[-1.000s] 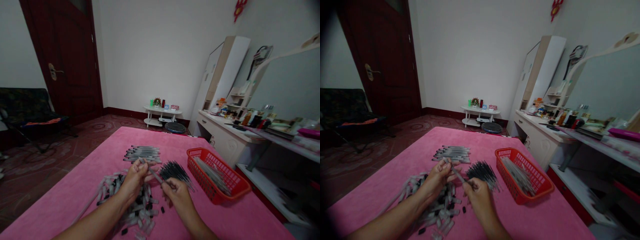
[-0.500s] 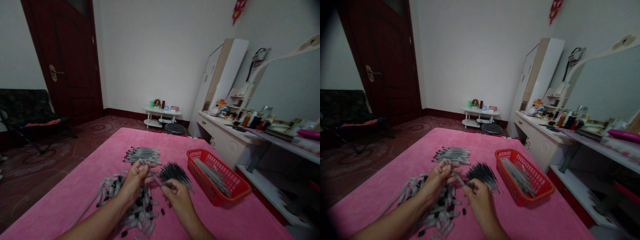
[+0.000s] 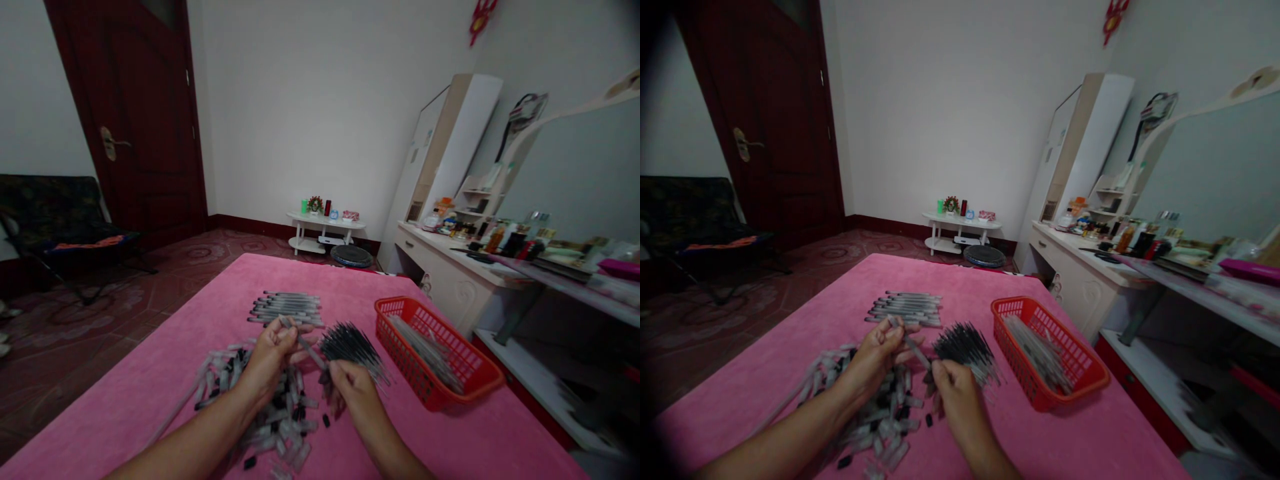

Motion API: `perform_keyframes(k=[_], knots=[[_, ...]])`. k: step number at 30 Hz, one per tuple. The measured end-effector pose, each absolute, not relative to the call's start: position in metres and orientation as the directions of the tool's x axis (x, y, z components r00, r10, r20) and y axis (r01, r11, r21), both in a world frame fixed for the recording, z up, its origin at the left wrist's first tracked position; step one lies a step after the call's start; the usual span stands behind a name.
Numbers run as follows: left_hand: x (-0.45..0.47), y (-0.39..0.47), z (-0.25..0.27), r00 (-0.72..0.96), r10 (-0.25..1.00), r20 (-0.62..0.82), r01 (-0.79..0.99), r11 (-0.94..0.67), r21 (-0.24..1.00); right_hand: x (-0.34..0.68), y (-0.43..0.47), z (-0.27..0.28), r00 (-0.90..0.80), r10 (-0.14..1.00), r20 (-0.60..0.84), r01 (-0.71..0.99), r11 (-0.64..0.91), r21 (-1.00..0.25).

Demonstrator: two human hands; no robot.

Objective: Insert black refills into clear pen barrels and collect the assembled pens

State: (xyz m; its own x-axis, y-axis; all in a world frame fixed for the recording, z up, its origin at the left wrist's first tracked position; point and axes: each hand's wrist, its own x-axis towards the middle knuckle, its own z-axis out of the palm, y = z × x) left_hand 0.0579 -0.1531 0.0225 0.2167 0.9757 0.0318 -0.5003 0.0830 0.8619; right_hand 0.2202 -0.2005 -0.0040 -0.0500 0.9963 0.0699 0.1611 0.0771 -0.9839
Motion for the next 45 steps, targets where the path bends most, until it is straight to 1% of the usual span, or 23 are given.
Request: perform_keyframes(k=[2, 5, 7, 9, 11, 15, 18, 20, 23, 26, 30, 35, 38, 41, 43, 45], knots=[[0.058, -0.153, 0.023, 0.219, 0.975, 0.032, -0.498, 0.083, 0.863, 0.221, -0.2, -0.004, -0.036, 0.997, 0.071, 0.194, 0.077, -0.978], [0.057, -0.152, 0.023, 0.217, 0.976, 0.03, -0.503, 0.085, 0.86, 0.22, -0.201, -0.002, 0.001, 0.996, 0.092, 0.157, 0.091, -0.983], [0.057, -0.152, 0.023, 0.219, 0.975, 0.028, -0.505, 0.089, 0.859, 0.22, -0.201, -0.002, -0.028, 0.997, 0.07, 0.139, 0.073, -0.988], [0.057, -0.152, 0.023, 0.223, 0.974, 0.029, -0.503, 0.089, 0.86, 0.22, -0.201, -0.003, -0.061, 0.997, 0.05, 0.169, 0.06, -0.984], [0.057, -0.153, 0.023, 0.225, 0.974, 0.035, -0.505, 0.086, 0.859, 0.22, -0.201, -0.005, -0.053, 0.997, 0.062, 0.182, 0.07, -0.981], [0.057, -0.153, 0.024, 0.214, 0.976, 0.042, -0.514, 0.076, 0.854, 0.221, -0.201, -0.005, -0.04, 0.996, 0.084, 0.112, 0.088, -0.99], [0.057, -0.154, 0.024, 0.21, 0.977, 0.045, -0.497, 0.067, 0.865, 0.222, -0.201, -0.003, -0.073, 0.996, 0.051, 0.164, 0.062, -0.984], [0.057, -0.154, 0.025, 0.208, 0.977, 0.043, -0.487, 0.065, 0.871, 0.222, -0.201, -0.002, -0.05, 0.997, 0.055, 0.186, 0.063, -0.98], [0.056, -0.153, 0.025, 0.209, 0.977, 0.044, -0.482, 0.064, 0.874, 0.223, -0.202, 0.001, -0.014, 0.998, 0.059, 0.176, 0.061, -0.982], [0.052, -0.148, 0.025, 0.198, 0.978, 0.064, -0.486, 0.041, 0.873, 0.224, -0.202, 0.002, -0.057, 0.998, 0.036, 0.226, 0.048, -0.973], [0.045, -0.138, 0.024, 0.121, 0.989, 0.087, -0.507, -0.014, 0.862, 0.224, -0.203, -0.003, -0.108, 0.991, 0.08, 0.337, 0.112, -0.935], [0.039, -0.131, 0.023, 0.08, 0.995, 0.058, -0.503, -0.01, 0.864, 0.22, -0.208, -0.012, -0.154, 0.986, 0.071, 0.477, 0.137, -0.868], [0.039, -0.13, 0.021, 0.095, 0.993, 0.064, -0.503, -0.008, 0.864, 0.218, -0.212, -0.01, -0.224, 0.969, 0.108, 0.557, 0.218, -0.801], [0.039, -0.13, 0.019, 0.101, 0.993, 0.065, -0.503, -0.006, 0.864, 0.217, -0.216, 0.0, -0.267, 0.943, 0.2, 0.615, 0.326, -0.718], [0.04, -0.13, 0.019, 0.101, 0.994, 0.045, -0.506, 0.013, 0.863, 0.216, -0.219, 0.007, -0.222, 0.932, 0.285, 0.641, 0.36, -0.677], [0.04, -0.13, 0.018, 0.11, 0.994, 0.027, -0.515, 0.034, 0.856, 0.216, -0.221, 0.012, -0.132, 0.925, 0.356, 0.654, 0.351, -0.67]])
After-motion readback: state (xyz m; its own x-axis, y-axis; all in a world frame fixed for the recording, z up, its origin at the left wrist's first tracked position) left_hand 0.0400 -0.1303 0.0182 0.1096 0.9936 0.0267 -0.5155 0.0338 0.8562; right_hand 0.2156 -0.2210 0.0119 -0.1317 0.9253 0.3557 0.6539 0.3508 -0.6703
